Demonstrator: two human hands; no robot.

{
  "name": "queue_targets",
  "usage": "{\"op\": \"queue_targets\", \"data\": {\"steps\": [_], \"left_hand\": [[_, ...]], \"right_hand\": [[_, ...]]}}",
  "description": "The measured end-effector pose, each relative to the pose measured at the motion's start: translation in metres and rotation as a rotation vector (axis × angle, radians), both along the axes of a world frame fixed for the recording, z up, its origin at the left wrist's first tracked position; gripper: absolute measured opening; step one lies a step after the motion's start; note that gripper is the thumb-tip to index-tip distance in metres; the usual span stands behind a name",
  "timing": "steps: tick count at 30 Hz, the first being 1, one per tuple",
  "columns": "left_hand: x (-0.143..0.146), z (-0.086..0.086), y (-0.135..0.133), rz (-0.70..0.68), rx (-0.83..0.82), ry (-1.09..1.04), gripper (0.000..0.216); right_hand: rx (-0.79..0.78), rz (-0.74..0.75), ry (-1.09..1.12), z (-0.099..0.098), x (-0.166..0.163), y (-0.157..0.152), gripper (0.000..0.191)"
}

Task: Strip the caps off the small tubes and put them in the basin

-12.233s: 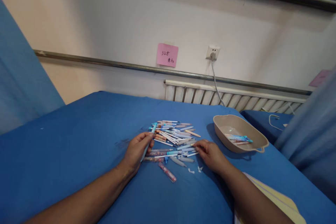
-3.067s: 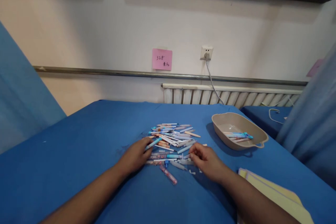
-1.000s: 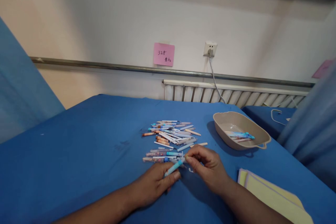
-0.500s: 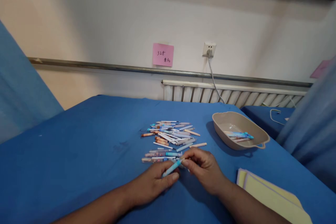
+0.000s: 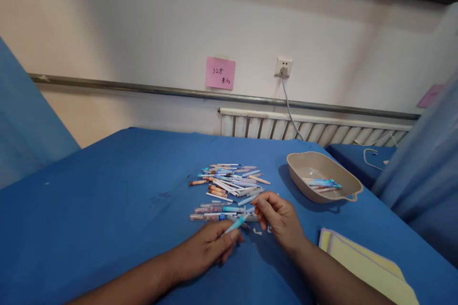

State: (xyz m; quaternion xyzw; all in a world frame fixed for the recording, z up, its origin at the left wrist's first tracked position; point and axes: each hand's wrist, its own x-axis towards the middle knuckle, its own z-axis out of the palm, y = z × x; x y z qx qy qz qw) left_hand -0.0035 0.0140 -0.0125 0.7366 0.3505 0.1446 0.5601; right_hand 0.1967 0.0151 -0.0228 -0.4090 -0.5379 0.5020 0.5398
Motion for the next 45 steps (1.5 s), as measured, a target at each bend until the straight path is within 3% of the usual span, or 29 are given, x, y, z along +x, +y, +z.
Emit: {"op": "queue_targets", "data": {"steps": [24,32,37,42,45], "left_hand": [[0.002,-0.001,-0.001,-0.017,0.027,0.008,0.045],[0.002,-0.001,-0.006,0.002,-0.047,-0.005,0.048],[0.004,-0.002,-0.008,0.0,-0.159,-0.076,0.05],[0.006,-0.005,-0.006,0.05,-0.158,-0.158,0.042],[0.006,-0.004,-0.006,0.08,-0.139,-0.169,0.039]], "right_hand": [[0.046,0.022,0.001,0.0,-0.004,-0.008,0.03],[0.287,-0.023,-0.319,-0.008,0.002,-0.007,0.012],[0.27,-0.007,-0.298,-0.009,0.0,-0.007,0.013],[0.206,0.066,-0.194,-0.01,-0.002,-0.008,0.015],[0.192,0.131,-0.119,-0.011,-0.004,-0.009,0.03]]}}
